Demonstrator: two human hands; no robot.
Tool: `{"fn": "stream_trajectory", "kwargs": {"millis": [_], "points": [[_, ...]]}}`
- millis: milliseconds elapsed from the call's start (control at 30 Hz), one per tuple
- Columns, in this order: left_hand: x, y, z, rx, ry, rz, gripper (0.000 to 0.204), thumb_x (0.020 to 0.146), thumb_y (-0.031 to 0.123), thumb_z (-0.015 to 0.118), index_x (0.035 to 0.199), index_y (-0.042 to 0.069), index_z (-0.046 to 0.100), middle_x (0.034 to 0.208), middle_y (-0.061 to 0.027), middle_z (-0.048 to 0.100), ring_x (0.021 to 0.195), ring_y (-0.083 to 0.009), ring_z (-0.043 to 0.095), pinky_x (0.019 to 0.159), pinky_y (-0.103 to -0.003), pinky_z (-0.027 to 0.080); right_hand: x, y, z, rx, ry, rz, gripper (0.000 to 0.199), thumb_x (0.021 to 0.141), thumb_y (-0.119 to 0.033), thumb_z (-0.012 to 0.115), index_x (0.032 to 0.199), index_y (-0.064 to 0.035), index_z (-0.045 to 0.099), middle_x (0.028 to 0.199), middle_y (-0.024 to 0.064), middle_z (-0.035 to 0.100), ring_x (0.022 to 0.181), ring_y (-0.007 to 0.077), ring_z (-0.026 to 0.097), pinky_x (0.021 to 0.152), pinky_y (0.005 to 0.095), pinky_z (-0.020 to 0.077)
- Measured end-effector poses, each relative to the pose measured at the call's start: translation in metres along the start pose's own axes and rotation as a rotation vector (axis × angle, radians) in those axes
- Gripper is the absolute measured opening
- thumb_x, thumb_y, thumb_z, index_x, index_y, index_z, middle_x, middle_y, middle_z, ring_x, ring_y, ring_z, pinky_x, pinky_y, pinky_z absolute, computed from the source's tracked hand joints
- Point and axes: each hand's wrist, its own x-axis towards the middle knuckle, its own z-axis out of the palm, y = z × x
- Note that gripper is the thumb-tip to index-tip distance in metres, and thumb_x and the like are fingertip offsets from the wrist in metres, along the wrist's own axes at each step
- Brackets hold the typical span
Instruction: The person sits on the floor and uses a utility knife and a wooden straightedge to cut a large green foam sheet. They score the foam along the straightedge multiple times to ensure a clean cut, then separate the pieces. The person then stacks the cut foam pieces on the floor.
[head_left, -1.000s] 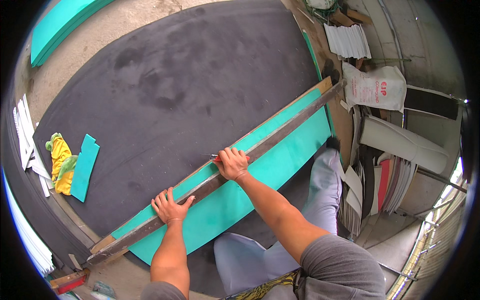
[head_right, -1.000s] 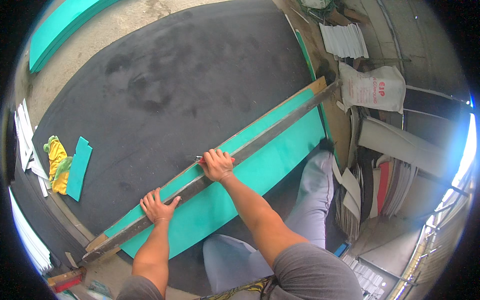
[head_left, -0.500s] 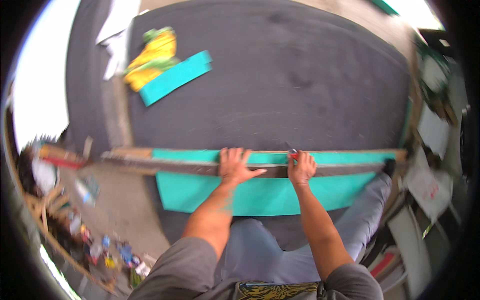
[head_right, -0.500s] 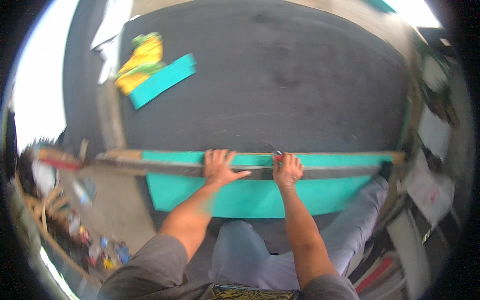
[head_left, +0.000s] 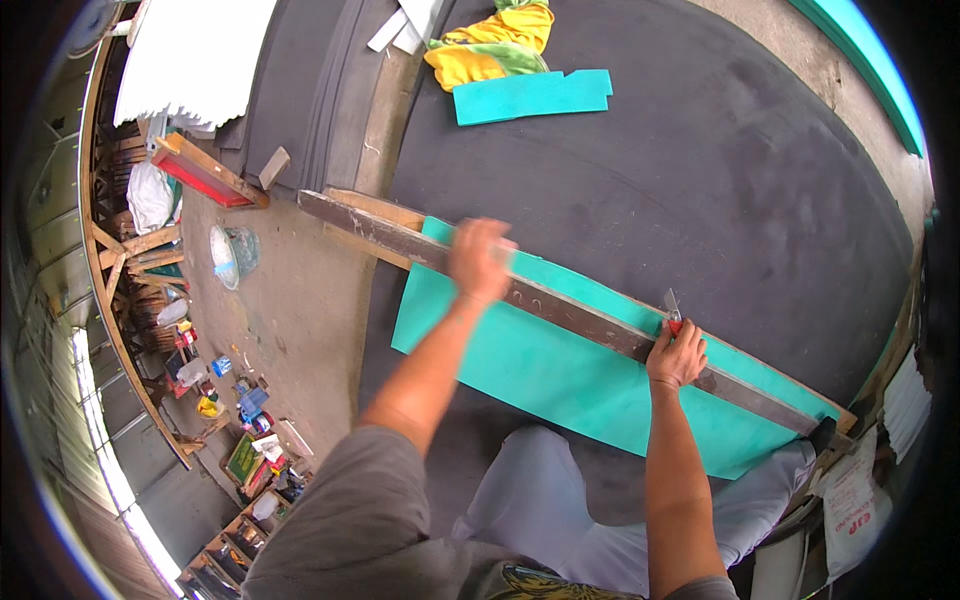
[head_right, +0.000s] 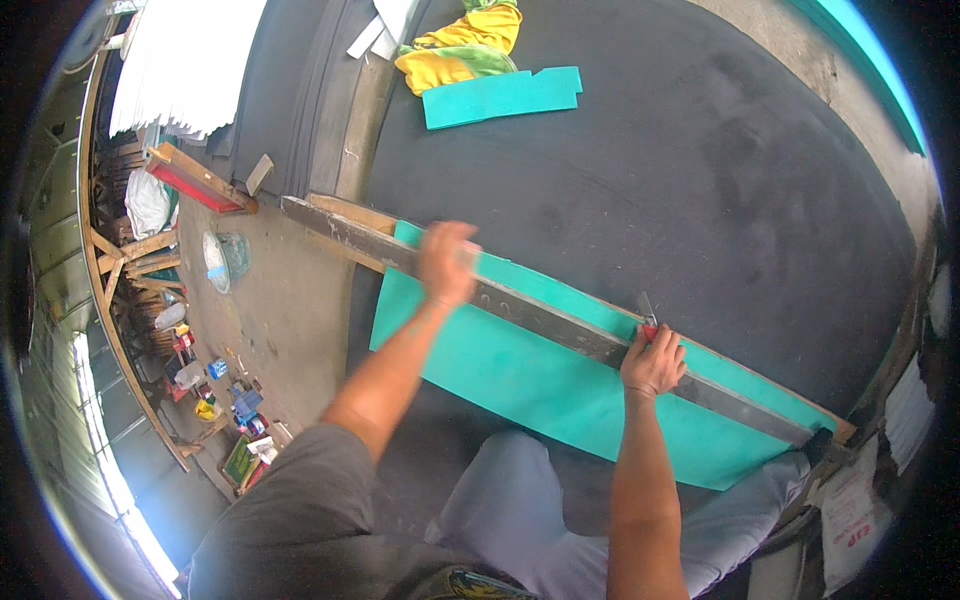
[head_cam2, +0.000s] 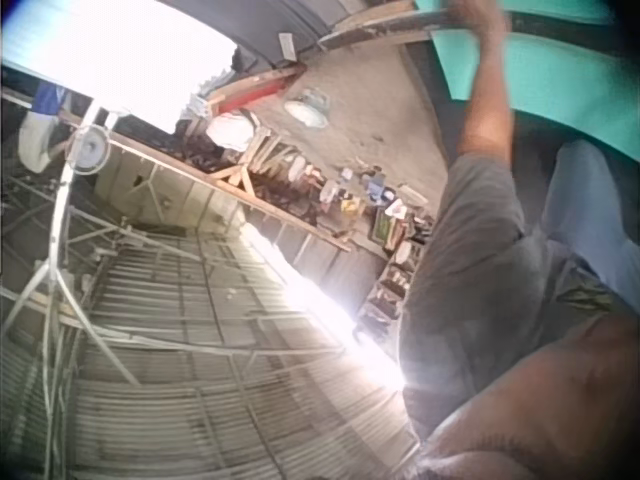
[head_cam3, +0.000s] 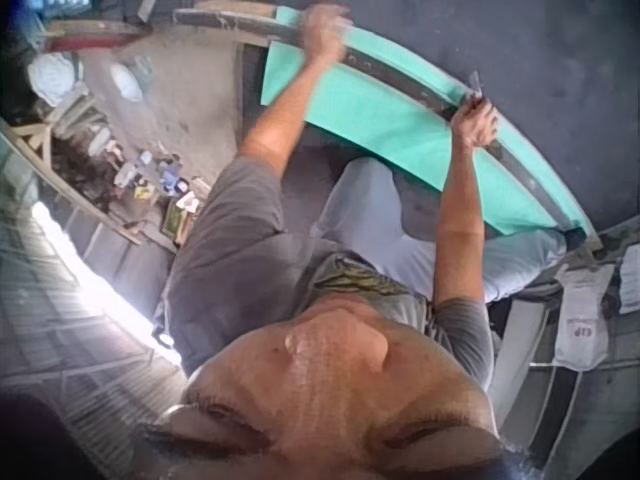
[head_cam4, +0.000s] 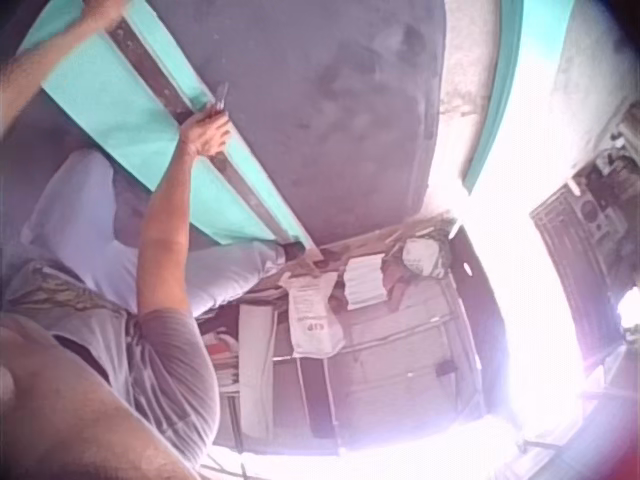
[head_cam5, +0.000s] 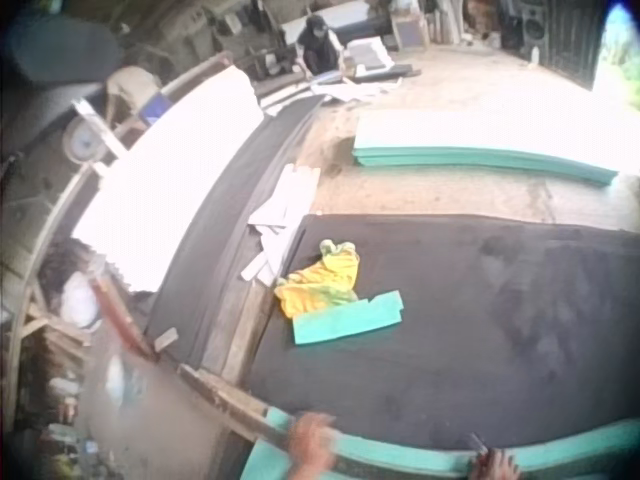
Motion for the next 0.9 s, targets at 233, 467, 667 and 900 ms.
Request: {"fn": "stream_trajectory", "kwargs": {"millis": [233, 467, 667, 900], "points": [[0.032, -0.182, -0.094, 0.511, -0.1, -0.053, 0.036, 0.107, 0.034, 0.048, 0.129, 0.016, 0.071, 0.136, -0.0051, 0.066, 0.14, -0.0318, 0.05, 0.124, -0.058, 0.025, 0.002, 0.0, 0.0, 0.001, -0.005, 0.009, 0.044, 0.102, -0.049, 0.059, 0.128, -0.0143, 0.062, 0.122, 0.003, 0.065, 0.114, 0.0299, 0.06, 0.092, 0.0468, 0.0443], [0.048, -0.187, -0.099, 0.465, -0.192, 0.127, 0.033, 0.104, 0.034, 0.049, 0.112, 0.015, 0.075, 0.121, -0.0028, 0.068, 0.129, -0.0262, 0.055, 0.123, -0.057, 0.026, 0.008, 0.004, -0.002, -0.172, -0.009, 0.037, 0.05, 0.103, -0.055, 0.056, 0.141, -0.0235, 0.061, 0.125, 0.0016, 0.066, 0.114, 0.0287, 0.061, 0.093, 0.0462, 0.0449], [0.049, -0.186, -0.1, 0.354, -0.156, 0.137, 0.023, 0.099, 0.031, 0.058, 0.105, 0.015, 0.074, 0.111, -0.0019, 0.066, 0.118, -0.023, 0.056, 0.108, -0.046, 0.037, 0.012, -0.049, -0.031, 0.049, -0.115, -0.057, 0.041, 0.106, -0.043, 0.057, 0.137, -0.0164, 0.059, 0.111, 0.0124, 0.07, 0.103, 0.0358, 0.067, 0.085, 0.0497, 0.05], [0.052, -0.184, -0.102, 0.327, -0.154, 0.073, 0.023, 0.099, 0.03, 0.057, 0.097, 0.016, 0.074, 0.107, -0.0008, 0.068, 0.117, -0.0232, 0.058, 0.107, -0.046, 0.038, -0.007, -0.25, -0.073, 0.362, -0.573, -0.529, 0.035, 0.106, -0.024, 0.058, 0.139, -0.0121, 0.054, 0.098, 0.0262, 0.072, 0.089, 0.0493, 0.071, 0.075, 0.0583, 0.0557]]}}
